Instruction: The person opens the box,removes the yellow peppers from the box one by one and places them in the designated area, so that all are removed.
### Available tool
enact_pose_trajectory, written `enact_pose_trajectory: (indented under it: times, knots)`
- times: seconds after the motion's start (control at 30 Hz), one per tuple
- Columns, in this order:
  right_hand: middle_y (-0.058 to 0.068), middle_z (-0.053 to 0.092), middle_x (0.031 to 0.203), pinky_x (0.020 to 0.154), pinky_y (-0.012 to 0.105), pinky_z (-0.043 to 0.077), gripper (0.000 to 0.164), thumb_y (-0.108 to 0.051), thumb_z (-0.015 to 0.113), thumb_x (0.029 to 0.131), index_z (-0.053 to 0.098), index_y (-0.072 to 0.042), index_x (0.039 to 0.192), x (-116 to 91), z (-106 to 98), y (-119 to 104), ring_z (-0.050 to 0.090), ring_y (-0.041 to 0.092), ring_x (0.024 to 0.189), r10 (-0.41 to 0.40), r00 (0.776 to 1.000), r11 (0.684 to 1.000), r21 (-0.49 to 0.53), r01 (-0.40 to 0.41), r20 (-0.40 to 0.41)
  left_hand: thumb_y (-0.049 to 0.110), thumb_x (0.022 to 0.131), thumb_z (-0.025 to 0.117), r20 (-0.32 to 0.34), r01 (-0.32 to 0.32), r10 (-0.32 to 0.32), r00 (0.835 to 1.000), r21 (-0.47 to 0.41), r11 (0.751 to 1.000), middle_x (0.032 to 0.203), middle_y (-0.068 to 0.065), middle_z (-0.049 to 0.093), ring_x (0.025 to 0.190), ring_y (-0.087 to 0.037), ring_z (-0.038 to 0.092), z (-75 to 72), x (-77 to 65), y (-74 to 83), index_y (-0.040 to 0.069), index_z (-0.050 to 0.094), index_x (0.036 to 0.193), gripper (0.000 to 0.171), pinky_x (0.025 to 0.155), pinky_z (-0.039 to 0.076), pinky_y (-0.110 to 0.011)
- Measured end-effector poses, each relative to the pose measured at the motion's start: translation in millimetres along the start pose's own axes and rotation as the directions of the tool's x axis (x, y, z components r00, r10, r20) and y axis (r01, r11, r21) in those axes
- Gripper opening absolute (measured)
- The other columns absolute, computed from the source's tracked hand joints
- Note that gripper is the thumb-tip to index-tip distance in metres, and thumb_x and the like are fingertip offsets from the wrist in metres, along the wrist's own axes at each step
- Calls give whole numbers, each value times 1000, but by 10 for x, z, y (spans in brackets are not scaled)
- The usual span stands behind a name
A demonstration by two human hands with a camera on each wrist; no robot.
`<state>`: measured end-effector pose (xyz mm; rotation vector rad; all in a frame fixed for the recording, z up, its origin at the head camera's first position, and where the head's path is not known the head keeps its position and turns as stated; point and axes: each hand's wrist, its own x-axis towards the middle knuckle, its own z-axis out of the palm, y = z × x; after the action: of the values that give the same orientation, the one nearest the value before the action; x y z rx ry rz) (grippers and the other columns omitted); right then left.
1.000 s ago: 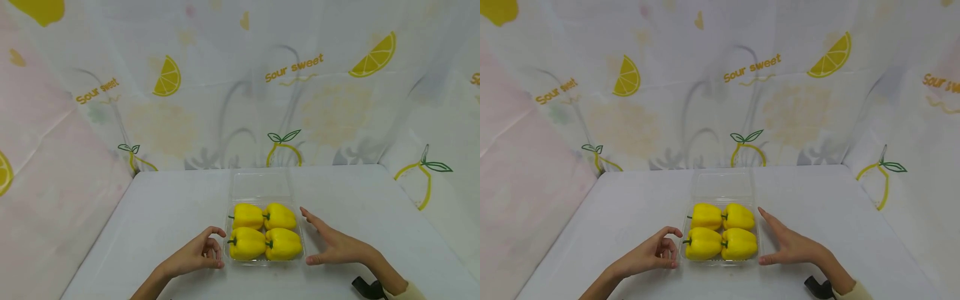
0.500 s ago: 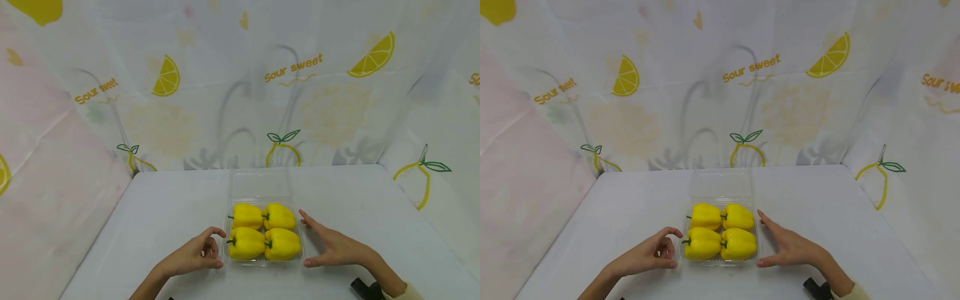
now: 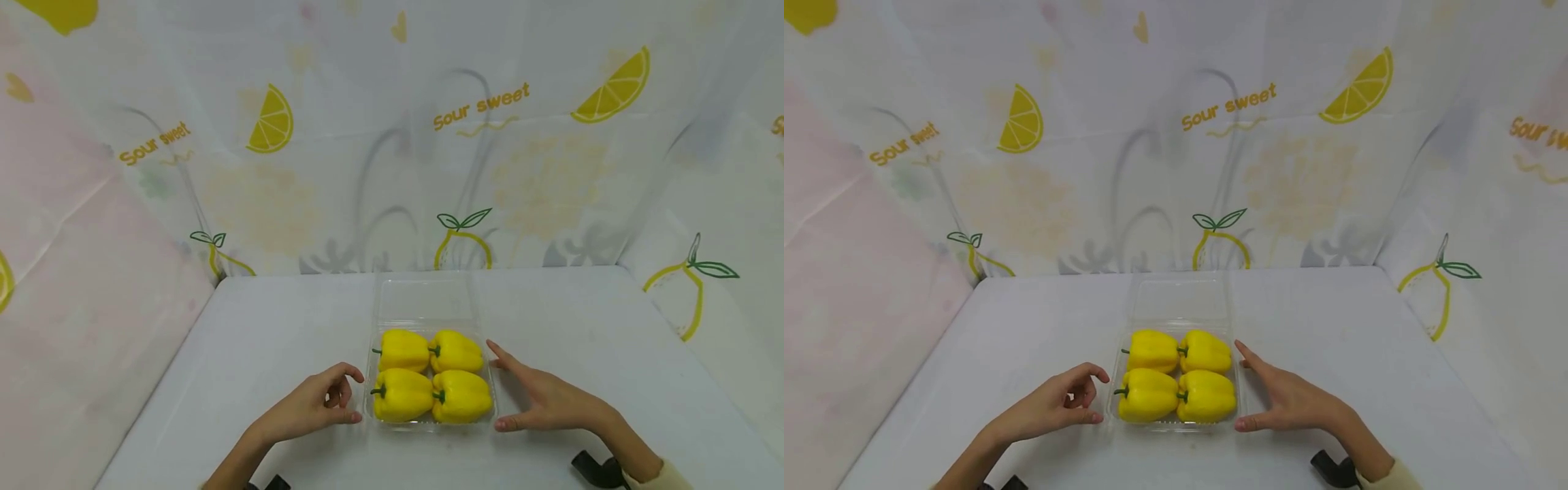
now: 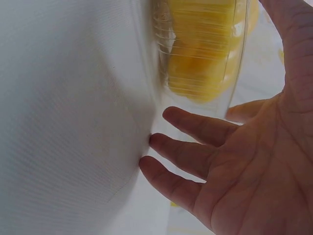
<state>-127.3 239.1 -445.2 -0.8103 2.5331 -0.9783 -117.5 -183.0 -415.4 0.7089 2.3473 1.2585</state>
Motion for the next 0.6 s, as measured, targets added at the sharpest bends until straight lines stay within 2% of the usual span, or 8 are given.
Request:
enact_pose_trajectory:
  times: [0.1,0.27,0.47,0.6]
  knots:
    - [16,46,146,100,65,34,112,-51,78,81,5,-20,160,0,-6,-10,39,40,135,-1,1000,1000,-1,1,-4,25,87,77,-55,-16,19,998,48,999,86,-2,55,70,-13,50,-13,10,25,9,56,121,43,60,41,-24]
    - [15,46,145,101,64,34,112,-52,77,81,4,-22,160,-4,-8,-3,39,38,135,3,1000,1000,-2,-3,-2,26,86,78,-124,-53,62,990,74,996,98,-7,56,86,-28,53,-1,38,44,11,56,122,45,62,43,-25]
    - [14,48,143,102,63,34,113,-53,77,80,4,-22,160,1,-18,-9,41,36,134,7,1000,1000,0,-7,-3,36,86,77,-188,-89,108,976,107,990,106,-7,58,92,-29,53,44,67,62,10,55,124,51,63,44,-25]
    - [16,49,143,102,63,33,113,-53,78,80,4,-22,160,11,-23,-16,41,36,134,13,1000,1000,10,-13,5,39,83,79,-198,-82,101,975,100,992,110,-5,58,94,-29,52,82,87,66,11,54,126,56,66,44,-27]
